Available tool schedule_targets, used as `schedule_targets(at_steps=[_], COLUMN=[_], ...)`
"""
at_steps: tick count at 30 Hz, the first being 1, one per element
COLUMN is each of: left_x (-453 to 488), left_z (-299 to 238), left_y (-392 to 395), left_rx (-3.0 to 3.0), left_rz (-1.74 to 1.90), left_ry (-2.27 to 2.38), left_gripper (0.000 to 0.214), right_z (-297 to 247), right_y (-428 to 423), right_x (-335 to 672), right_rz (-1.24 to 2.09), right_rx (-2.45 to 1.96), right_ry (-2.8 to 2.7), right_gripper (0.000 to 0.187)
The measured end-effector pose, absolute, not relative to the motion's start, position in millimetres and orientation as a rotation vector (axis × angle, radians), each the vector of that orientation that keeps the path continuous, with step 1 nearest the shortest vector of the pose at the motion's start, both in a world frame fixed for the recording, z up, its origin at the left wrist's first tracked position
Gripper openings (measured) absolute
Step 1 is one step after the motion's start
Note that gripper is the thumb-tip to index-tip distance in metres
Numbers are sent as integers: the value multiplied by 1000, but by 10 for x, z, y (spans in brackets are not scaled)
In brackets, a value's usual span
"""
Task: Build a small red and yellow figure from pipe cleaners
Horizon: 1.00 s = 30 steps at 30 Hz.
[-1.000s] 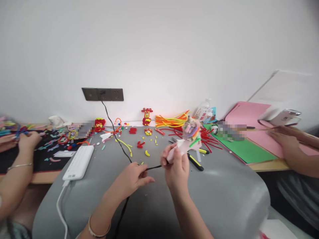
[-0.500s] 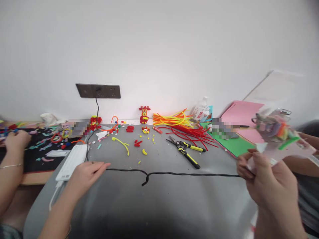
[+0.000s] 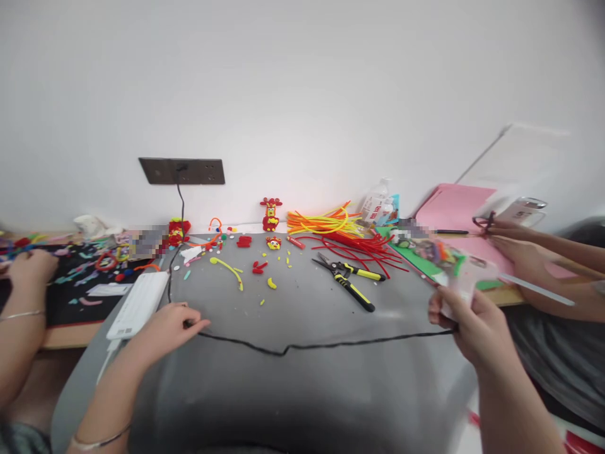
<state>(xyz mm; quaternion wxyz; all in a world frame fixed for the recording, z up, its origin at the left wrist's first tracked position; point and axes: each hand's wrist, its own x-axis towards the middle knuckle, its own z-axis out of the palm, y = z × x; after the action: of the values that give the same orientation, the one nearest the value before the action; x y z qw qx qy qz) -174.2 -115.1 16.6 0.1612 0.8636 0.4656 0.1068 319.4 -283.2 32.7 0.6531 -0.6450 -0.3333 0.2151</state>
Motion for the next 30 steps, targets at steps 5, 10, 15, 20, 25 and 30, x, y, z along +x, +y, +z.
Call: schedule_targets(at_steps=[5,10,15,20,25,30], left_x=[-1374,-712,-258,-178,-196,-214], left_z=[187,151,21,-70,-128,-44], left_y=[-1077,-954,-792,-719,-642,-411], left_rx=[2539,2467,2405,2335,2182,2066], left_rz=[305,445,470,491,488,578], left_ry=[1180,1155,1268,1230,1024,943], left_gripper=[20,22,22,17,8,13], right_z=[191,61,10,-60,-101,17], right_y=[-2515,-2153,-2007,-1998,-1855,-1614], right_x=[2687,2225,2142,2105,2049,2046], right_rz=[860,1170,1416,1368,1328,1515], right_rx=[-1152,-1023,-852,-893,-854,-728], right_ry=[-799,-844,-838,-772,-738,-751], right_gripper=[38,33,31,34,37,36])
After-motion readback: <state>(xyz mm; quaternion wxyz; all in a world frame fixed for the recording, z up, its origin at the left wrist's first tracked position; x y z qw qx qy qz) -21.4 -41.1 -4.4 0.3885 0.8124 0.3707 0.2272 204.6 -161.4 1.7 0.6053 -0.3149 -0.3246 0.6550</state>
